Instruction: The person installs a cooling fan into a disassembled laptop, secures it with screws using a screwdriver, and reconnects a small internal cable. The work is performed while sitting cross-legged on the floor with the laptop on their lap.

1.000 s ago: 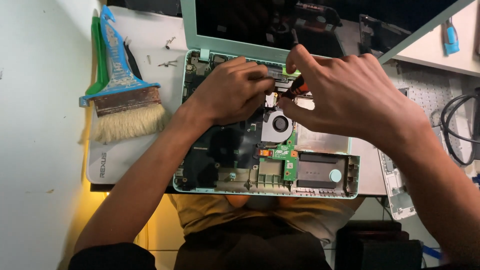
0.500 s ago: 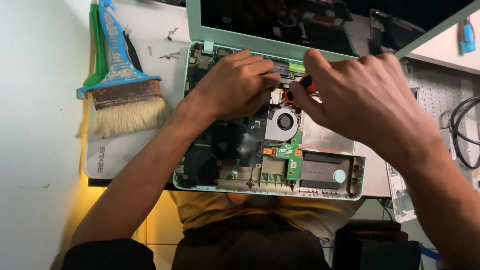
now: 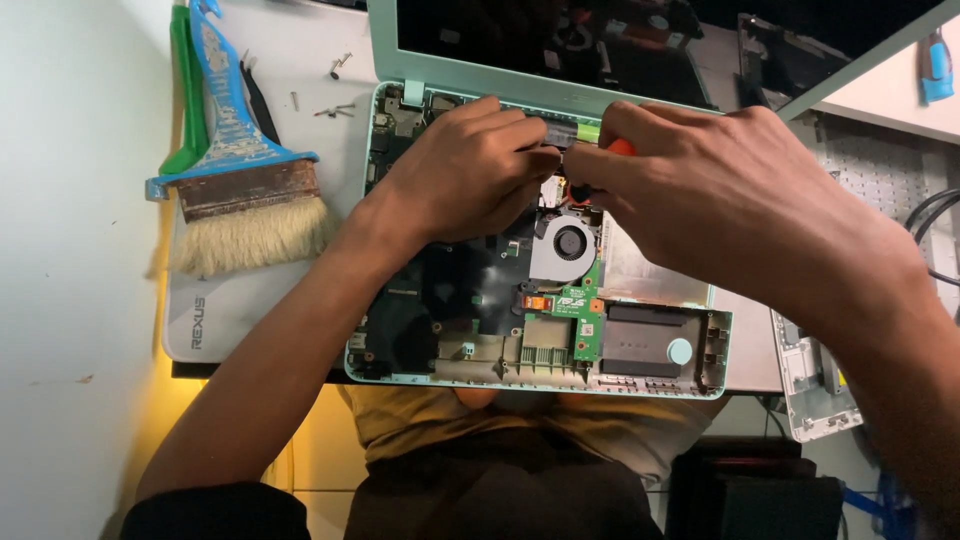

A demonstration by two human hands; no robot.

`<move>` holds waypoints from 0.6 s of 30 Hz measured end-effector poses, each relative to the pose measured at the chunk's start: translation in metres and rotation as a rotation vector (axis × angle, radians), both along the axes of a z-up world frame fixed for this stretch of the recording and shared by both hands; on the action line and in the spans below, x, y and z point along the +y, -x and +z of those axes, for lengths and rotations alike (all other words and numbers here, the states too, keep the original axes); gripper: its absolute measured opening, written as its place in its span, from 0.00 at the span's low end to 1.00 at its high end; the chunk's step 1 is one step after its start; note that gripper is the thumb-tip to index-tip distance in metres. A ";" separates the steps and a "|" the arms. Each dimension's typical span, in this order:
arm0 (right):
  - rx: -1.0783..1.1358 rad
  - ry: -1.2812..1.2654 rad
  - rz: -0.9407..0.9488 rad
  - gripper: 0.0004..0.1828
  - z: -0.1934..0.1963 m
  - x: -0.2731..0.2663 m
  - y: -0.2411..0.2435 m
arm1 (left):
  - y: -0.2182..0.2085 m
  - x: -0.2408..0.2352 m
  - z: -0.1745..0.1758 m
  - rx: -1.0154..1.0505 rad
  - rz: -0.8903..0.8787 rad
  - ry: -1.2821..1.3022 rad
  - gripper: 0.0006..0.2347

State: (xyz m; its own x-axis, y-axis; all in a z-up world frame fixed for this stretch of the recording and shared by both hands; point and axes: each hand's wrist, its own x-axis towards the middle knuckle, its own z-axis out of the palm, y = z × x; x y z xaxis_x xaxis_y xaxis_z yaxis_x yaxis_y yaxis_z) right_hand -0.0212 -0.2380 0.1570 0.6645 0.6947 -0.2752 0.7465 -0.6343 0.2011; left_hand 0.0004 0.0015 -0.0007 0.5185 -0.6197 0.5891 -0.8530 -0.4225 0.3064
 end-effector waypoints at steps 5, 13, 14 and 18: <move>0.060 0.029 -0.046 0.13 -0.003 -0.004 -0.006 | 0.000 -0.001 -0.002 -0.011 0.017 -0.034 0.03; 0.100 0.015 -0.062 0.25 -0.013 -0.003 -0.013 | 0.003 -0.003 0.001 0.034 -0.019 0.017 0.07; 0.113 0.063 -0.071 0.21 -0.012 -0.004 -0.014 | 0.003 -0.002 0.004 0.007 -0.010 -0.011 0.09; 0.089 -0.095 -0.155 0.21 -0.021 -0.003 -0.015 | 0.004 0.000 0.009 0.014 -0.022 -0.004 0.08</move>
State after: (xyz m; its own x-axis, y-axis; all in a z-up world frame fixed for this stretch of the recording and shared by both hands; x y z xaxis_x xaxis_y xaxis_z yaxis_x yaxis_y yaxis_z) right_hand -0.0061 -0.2411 0.1356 0.7416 0.6116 -0.2758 0.6504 -0.7562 0.0720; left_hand -0.0034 0.0010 0.0080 0.5127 -0.6335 0.5796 -0.8579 -0.4044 0.3169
